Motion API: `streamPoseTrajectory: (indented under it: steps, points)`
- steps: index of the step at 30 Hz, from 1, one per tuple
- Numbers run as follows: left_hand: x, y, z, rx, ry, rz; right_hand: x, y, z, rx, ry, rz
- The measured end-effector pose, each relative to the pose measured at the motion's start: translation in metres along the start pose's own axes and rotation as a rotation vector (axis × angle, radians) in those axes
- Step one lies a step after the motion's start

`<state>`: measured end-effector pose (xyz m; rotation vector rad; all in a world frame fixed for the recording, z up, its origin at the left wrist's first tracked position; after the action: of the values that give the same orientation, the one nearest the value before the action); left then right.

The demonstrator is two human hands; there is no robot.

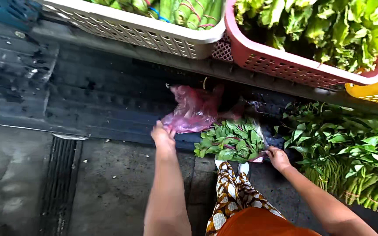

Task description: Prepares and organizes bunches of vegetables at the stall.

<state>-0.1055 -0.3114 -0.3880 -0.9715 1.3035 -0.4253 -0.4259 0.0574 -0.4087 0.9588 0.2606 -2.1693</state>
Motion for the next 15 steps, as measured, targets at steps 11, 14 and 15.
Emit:
streamPoseTrajectory:
  steps: [11,14,15]
  points:
    - [-0.232,0.222,0.022,0.435,0.239,0.133,0.012,0.015,-0.074,1.067,0.300,-0.628]
    - [-0.249,0.217,-0.010,0.556,0.431,-0.091,0.015,0.020,-0.080,1.188,0.357,-0.609]
    - [-0.257,0.216,-0.018,0.551,0.491,-0.106,0.014,0.019,-0.084,1.250,0.311,-0.598]
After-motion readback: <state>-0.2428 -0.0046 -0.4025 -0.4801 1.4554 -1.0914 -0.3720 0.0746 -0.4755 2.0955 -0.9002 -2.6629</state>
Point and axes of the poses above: each hand's wrist, its own x-axis towards the middle knuckle, its own z-axis out of the back of the hand, y = z × x, the point moved 4 cm from there along x, towards the middle knuckle, and after that the axes turned 14 degrees about -x, right-handed, at the moved point
